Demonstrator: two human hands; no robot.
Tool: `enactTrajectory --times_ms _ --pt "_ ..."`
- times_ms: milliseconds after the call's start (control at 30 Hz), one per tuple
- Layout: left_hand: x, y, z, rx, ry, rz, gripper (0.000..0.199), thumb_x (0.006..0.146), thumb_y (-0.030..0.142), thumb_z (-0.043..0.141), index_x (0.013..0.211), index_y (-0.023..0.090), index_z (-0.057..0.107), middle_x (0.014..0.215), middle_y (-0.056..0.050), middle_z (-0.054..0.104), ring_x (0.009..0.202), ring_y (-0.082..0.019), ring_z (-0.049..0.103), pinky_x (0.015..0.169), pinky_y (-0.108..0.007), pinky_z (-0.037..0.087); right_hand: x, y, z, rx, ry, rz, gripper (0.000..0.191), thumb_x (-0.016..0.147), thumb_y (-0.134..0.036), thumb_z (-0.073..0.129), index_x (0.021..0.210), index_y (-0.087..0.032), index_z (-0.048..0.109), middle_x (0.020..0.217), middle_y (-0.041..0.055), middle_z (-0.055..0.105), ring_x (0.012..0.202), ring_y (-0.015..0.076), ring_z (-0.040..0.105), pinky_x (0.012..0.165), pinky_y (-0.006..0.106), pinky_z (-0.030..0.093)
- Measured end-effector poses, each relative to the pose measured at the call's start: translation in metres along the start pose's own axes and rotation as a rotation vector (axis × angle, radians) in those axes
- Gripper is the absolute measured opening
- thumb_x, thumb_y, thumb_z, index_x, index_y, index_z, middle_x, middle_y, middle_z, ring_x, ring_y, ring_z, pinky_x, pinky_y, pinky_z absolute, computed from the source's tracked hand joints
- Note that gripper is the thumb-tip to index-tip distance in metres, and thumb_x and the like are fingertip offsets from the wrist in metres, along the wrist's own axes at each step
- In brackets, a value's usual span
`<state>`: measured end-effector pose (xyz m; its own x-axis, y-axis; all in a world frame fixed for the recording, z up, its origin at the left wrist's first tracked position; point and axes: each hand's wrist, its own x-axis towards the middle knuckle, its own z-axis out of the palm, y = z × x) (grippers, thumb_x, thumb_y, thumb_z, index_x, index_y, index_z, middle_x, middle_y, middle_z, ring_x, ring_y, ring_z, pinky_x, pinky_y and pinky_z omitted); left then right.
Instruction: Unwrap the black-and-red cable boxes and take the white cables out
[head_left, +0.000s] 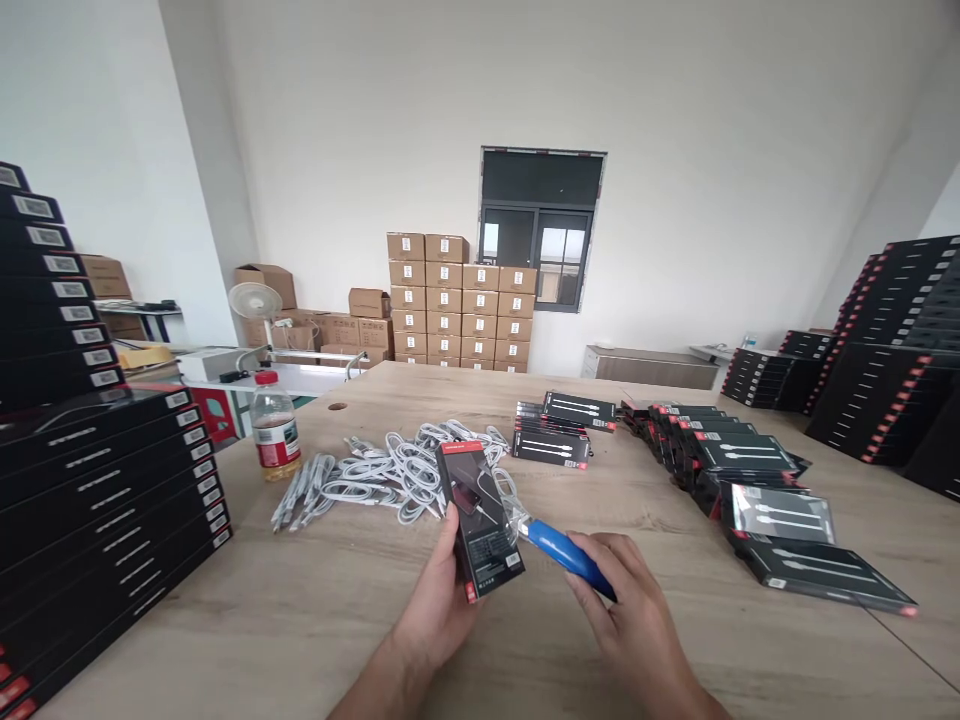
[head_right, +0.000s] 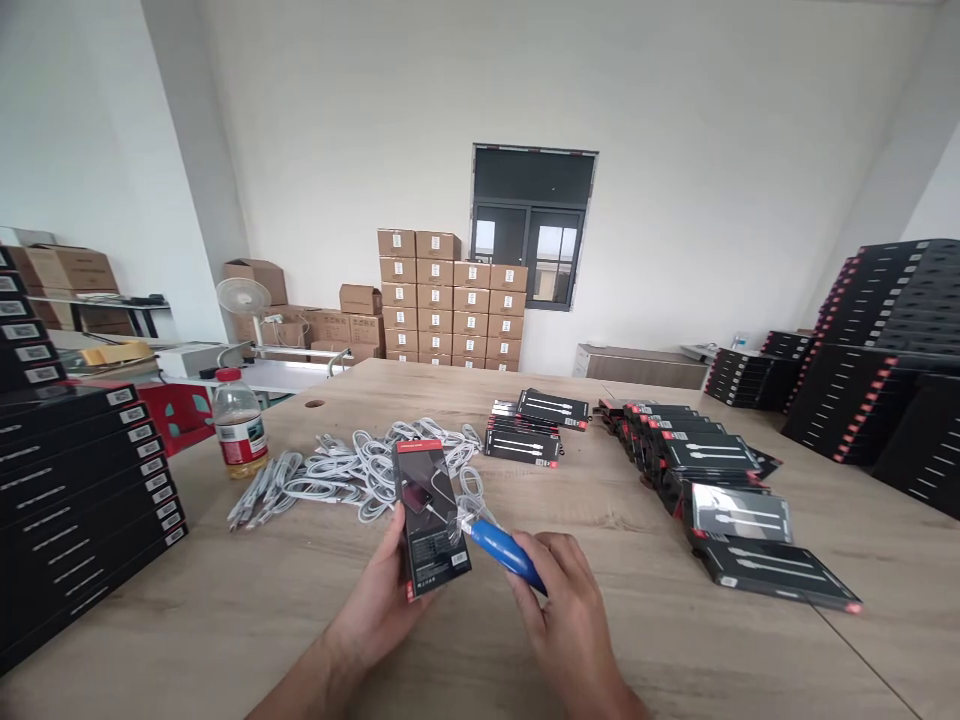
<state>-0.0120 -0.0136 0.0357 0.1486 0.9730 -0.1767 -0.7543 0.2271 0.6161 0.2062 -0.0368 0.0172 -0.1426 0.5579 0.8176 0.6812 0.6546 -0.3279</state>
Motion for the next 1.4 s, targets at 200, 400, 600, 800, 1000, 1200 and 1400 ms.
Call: enactTrajectory --times_ms 200,400,600,800,1000,1200,1400 --pt "-0.006 0.004 0.012 -0.037 0.081 -0.02 0.038 0.098 0.041 0.055 0.12 0.013 0.069 0.102 -0.008 0.079 0.08 -0.019 0.074 0.072 -0.028 0.057 0.0 0.0 0.0 0.011 -0.008 0.014 0.024 0.096 -0.03 0.06 0.12 -0.028 0.066 0.099 0.0068 0.072 0.089 0.0239 0.068 0.074 0.035 0.059" --pt "-0.005 0.004 0.009 -0.039 0.088 0.014 0.041 0.094 0.043 0.06 0.12 0.012 0.068 0.099 -0.01 0.079 0.081 -0.022 0.075 0.075 -0.032 0.059 -0.001 0.004 0.002 0.003 0.008 0.037 0.024 0.097 -0.034 0.059 0.119 -0.027 0.067 0.099 0.0073 0.072 0.088 0.0246 0.068 0.074 0.037 0.059" --pt "-0.011 0.013 0.0 -0.014 -0.099 0.025 0.041 0.091 0.029 0.062 0.125 0.008 0.065 0.115 -0.018 0.075 0.092 -0.028 0.075 0.075 -0.038 0.061 -0.001 0.011 0.001 -0.058 0.05 0.058 0.023 0.099 -0.037 0.057 0.118 -0.027 0.065 0.098 0.0057 0.072 0.088 0.0243 0.067 0.077 0.038 0.056" --pt "-0.024 0.011 -0.001 0.134 -0.24 -0.162 0.046 0.087 0.035 0.066 0.123 0.006 0.069 0.105 -0.021 0.077 0.081 -0.028 0.075 0.065 -0.034 0.058 -0.001 0.018 0.0 -0.202 0.018 0.028 0.022 0.099 -0.033 0.056 0.119 -0.026 0.064 0.1 0.006 0.071 0.089 0.0258 0.065 0.077 0.04 0.049" --pt "-0.024 0.004 0.001 0.306 -0.194 -0.095 0.03 0.078 0.033 0.077 0.099 0.011 0.076 0.092 -0.017 0.079 0.082 -0.03 0.076 0.073 -0.035 0.058 0.001 0.013 -0.002 -0.251 -0.027 -0.022 0.019 0.097 -0.028 0.059 0.116 -0.027 0.065 0.094 0.0044 0.07 0.085 0.025 0.062 0.074 0.037 0.044" --pt "-0.023 0.006 0.008 0.318 -0.122 -0.059 0.034 0.08 0.037 0.077 0.103 0.012 0.074 0.105 -0.016 0.078 0.094 -0.03 0.075 0.072 -0.033 0.058 0.001 0.012 -0.002 -0.279 -0.05 -0.022 0.022 0.098 -0.026 0.056 0.119 -0.027 0.064 0.097 0.0051 0.069 0.088 0.0247 0.062 0.076 0.036 0.043" --pt "-0.025 0.018 0.007 0.222 -0.148 0.006 0.039 0.088 0.038 0.068 0.119 0.013 0.069 0.112 -0.016 0.077 0.097 -0.03 0.075 0.069 -0.033 0.059 0.005 0.042 -0.015 -0.474 -0.112 0.14 0.023 0.094 -0.026 0.061 0.116 -0.024 0.066 0.102 0.0076 0.072 0.093 0.0279 0.063 0.079 0.039 0.042"
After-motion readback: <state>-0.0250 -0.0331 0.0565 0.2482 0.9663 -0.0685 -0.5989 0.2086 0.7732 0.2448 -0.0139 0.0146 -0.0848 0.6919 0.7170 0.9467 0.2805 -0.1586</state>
